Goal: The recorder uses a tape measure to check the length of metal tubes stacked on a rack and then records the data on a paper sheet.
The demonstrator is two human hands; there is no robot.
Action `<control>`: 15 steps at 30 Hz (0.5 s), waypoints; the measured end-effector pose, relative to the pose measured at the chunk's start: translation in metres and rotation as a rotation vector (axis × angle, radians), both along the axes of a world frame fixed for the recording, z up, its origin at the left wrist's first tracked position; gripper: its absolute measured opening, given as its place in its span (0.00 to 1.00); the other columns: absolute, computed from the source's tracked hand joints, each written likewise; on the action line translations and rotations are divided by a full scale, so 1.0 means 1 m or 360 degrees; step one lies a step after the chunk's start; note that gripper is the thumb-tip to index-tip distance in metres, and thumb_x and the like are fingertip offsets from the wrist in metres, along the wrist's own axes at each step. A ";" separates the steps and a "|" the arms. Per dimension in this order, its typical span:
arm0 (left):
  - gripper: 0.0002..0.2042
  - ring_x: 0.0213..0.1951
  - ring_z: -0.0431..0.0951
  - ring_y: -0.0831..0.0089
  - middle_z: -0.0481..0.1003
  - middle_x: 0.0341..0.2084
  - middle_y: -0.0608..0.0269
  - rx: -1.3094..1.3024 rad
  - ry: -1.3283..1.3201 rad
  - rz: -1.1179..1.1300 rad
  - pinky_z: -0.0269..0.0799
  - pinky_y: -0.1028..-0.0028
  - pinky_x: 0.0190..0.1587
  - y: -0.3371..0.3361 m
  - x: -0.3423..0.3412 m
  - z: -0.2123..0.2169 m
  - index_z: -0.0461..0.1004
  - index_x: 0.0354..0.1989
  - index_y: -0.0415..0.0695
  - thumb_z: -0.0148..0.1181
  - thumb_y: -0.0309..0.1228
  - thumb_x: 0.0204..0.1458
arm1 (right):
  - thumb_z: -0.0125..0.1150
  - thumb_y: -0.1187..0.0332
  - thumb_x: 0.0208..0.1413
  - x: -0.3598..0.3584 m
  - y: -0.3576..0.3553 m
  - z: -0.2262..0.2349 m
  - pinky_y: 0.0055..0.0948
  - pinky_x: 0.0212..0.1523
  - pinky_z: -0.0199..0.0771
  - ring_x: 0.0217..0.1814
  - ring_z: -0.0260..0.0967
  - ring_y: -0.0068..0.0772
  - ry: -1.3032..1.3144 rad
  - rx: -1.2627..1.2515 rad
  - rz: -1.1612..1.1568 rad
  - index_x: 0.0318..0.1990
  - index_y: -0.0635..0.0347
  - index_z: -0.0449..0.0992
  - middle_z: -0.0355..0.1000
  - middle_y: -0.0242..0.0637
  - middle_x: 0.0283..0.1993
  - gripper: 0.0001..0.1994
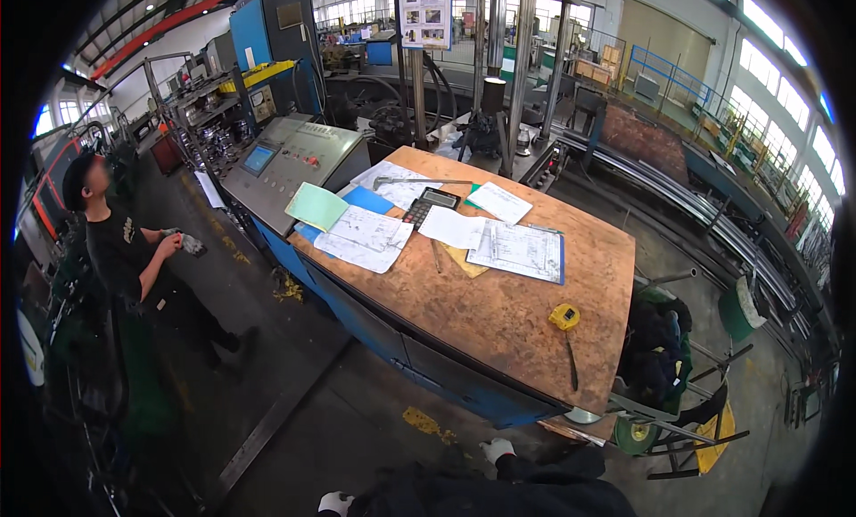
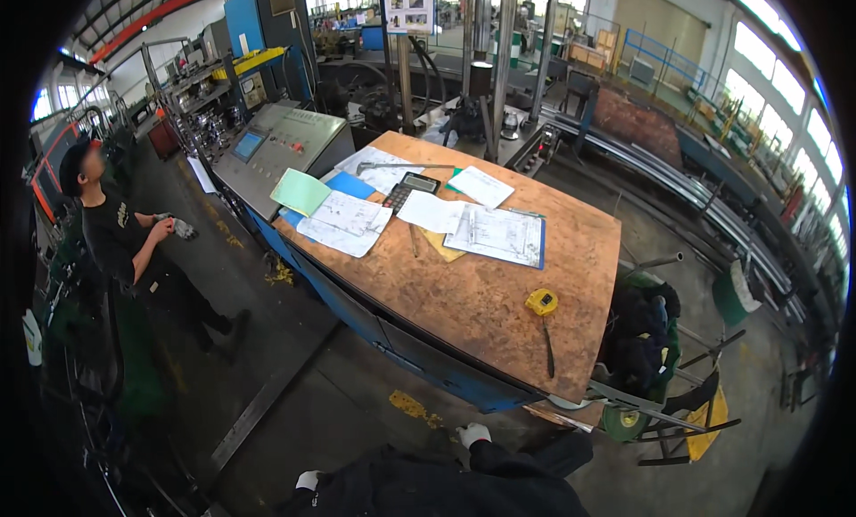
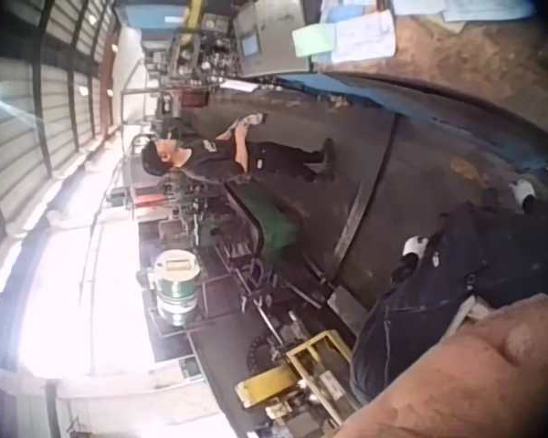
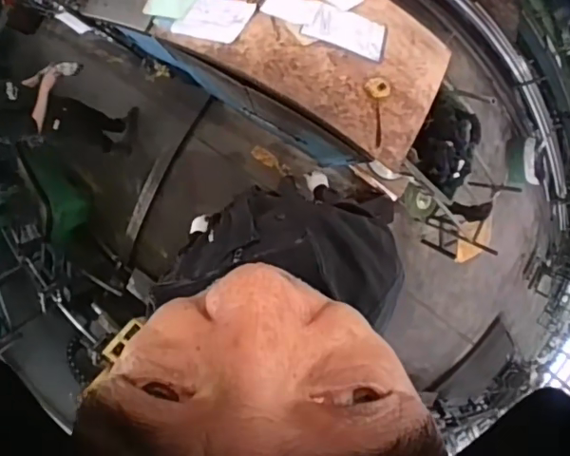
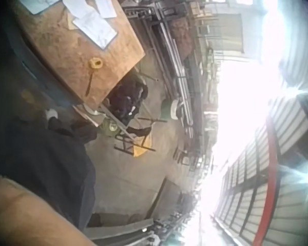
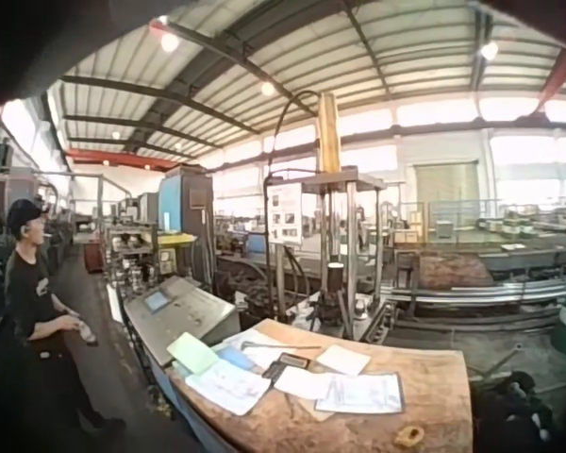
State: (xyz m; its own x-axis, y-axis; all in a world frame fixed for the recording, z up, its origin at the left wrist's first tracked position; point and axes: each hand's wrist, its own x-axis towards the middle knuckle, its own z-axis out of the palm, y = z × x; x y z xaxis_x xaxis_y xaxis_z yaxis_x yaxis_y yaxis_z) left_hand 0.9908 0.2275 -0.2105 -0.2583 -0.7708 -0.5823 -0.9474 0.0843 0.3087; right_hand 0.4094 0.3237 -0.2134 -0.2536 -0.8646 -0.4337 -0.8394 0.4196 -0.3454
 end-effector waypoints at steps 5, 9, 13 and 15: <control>0.20 0.50 0.82 0.47 0.83 0.44 0.49 0.0082 0.0060 0.0116 0.77 0.55 0.53 -0.001 -0.037 0.034 0.84 0.46 0.49 0.58 0.49 0.57 | 0.52 0.41 0.64 0.015 -0.021 0.005 0.53 0.56 0.74 0.52 0.76 0.61 -0.0087 0.0008 -0.0192 0.42 0.64 0.83 0.79 0.58 0.48 0.29; 0.24 0.48 0.83 0.52 0.84 0.42 0.49 -0.0006 0.0198 0.0289 0.78 0.59 0.53 -0.002 -0.062 0.076 0.84 0.47 0.42 0.64 0.51 0.53 | 0.53 0.40 0.63 0.021 -0.027 0.003 0.50 0.59 0.74 0.54 0.76 0.61 -0.0221 0.0008 -0.0248 0.42 0.68 0.83 0.79 0.60 0.48 0.32; 0.24 0.49 0.83 0.51 0.83 0.43 0.47 0.0079 0.0124 0.0309 0.79 0.58 0.53 -0.014 -0.076 0.098 0.84 0.47 0.41 0.62 0.50 0.54 | 0.53 0.43 0.65 0.018 -0.020 0.004 0.51 0.58 0.75 0.56 0.75 0.60 -0.0068 -0.0217 -0.0146 0.44 0.63 0.83 0.79 0.57 0.50 0.28; 0.24 0.49 0.83 0.50 0.84 0.42 0.46 0.0103 0.0001 0.0193 0.79 0.59 0.53 -0.019 -0.079 0.102 0.84 0.46 0.41 0.63 0.50 0.54 | 0.51 0.42 0.66 0.014 -0.016 0.005 0.50 0.57 0.75 0.53 0.76 0.60 0.0065 0.0140 0.0170 0.46 0.63 0.83 0.79 0.56 0.50 0.29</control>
State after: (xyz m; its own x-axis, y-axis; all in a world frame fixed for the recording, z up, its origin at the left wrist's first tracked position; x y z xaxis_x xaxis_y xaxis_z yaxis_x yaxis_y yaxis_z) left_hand 0.9118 0.2085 -0.1086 -0.1659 -0.7572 -0.6318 -0.9492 -0.0510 0.3104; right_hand 0.4231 0.3075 -0.2086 -0.1815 -0.8468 -0.5000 -0.8935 0.3544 -0.2757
